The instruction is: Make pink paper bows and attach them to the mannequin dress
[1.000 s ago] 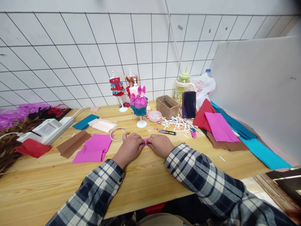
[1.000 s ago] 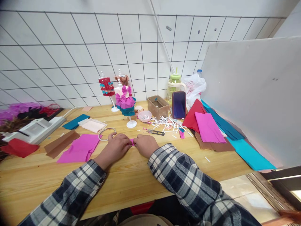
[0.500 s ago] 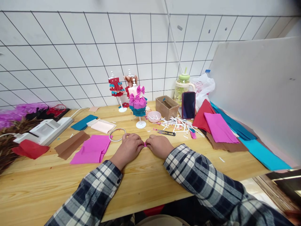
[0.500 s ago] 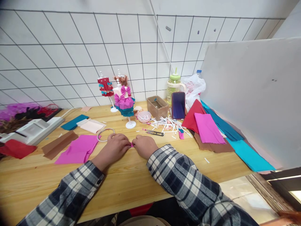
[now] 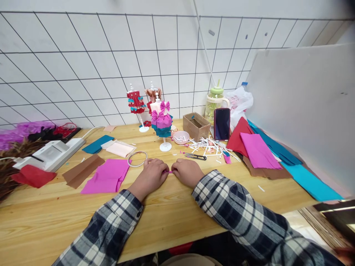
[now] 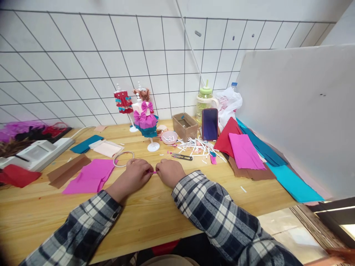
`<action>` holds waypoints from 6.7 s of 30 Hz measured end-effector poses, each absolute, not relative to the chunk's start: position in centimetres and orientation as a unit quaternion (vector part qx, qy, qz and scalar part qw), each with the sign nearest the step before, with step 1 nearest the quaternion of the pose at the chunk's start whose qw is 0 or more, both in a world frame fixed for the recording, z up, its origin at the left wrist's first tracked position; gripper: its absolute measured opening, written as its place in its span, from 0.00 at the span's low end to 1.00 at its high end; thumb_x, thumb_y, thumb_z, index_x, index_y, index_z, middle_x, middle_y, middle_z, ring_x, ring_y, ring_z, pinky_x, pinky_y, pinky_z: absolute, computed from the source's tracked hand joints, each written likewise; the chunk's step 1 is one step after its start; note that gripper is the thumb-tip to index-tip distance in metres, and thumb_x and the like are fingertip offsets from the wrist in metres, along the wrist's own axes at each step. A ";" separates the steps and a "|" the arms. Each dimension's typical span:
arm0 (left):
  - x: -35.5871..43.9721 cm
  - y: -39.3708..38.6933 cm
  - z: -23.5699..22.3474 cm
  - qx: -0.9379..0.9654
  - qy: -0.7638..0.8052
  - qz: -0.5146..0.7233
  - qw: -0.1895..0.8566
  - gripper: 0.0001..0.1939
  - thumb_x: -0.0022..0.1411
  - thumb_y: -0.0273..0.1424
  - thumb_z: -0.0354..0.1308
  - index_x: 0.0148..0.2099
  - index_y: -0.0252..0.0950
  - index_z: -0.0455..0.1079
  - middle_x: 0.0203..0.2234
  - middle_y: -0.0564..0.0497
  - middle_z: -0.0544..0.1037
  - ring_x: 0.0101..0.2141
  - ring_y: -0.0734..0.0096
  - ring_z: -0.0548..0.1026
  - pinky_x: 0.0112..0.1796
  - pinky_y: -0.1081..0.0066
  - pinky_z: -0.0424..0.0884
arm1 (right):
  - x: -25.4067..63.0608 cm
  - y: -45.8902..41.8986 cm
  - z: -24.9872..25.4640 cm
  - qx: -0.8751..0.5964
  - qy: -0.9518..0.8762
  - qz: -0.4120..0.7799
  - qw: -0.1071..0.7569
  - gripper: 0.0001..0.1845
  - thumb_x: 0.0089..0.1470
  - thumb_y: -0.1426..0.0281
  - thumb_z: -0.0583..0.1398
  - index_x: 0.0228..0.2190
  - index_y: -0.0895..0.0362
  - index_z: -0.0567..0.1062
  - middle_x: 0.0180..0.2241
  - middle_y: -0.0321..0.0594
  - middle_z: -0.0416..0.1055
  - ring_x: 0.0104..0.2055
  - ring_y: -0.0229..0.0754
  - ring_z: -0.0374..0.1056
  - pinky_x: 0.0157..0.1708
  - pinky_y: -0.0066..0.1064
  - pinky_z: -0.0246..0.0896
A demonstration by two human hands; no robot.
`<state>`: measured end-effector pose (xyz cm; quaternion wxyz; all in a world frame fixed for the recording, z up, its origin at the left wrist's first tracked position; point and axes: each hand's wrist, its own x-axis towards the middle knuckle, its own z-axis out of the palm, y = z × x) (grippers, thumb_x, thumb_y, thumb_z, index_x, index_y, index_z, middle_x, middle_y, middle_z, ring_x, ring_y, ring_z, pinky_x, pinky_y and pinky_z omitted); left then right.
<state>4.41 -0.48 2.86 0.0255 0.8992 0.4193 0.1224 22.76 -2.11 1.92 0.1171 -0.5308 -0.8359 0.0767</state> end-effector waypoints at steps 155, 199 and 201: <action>4.8 -1.4 3.5 0.834 0.436 0.285 0.181 0.13 0.64 0.36 0.51 0.39 0.39 0.77 0.33 0.49 0.82 0.36 0.65 0.77 0.39 0.69 0.69 | 22.9 -1.8 1.8 -0.445 -0.429 0.689 0.378 0.15 0.40 0.61 0.67 0.23 0.60 0.73 0.22 0.34 0.70 0.14 0.26 0.54 0.11 0.21 0.36; 4.1 -1.8 5.2 0.974 0.183 0.124 -0.050 0.16 0.68 0.26 0.45 0.46 0.47 0.72 0.36 0.53 0.79 0.42 0.70 0.71 0.56 0.60 0.51 | 25.8 -0.5 1.8 -0.345 -0.696 0.537 0.331 0.10 0.45 0.72 0.60 0.25 0.55 0.61 0.26 0.30 0.64 0.29 0.34 0.60 0.31 0.26 0.56; 4.2 -1.9 5.3 0.975 0.173 0.127 -0.064 0.16 0.68 0.25 0.45 0.46 0.47 0.71 0.36 0.54 0.79 0.40 0.71 0.71 0.56 0.61 0.52 | 25.8 -0.5 1.7 -0.365 -0.722 0.494 0.320 0.09 0.46 0.73 0.59 0.25 0.55 0.61 0.26 0.31 0.64 0.30 0.34 0.60 0.31 0.26 0.56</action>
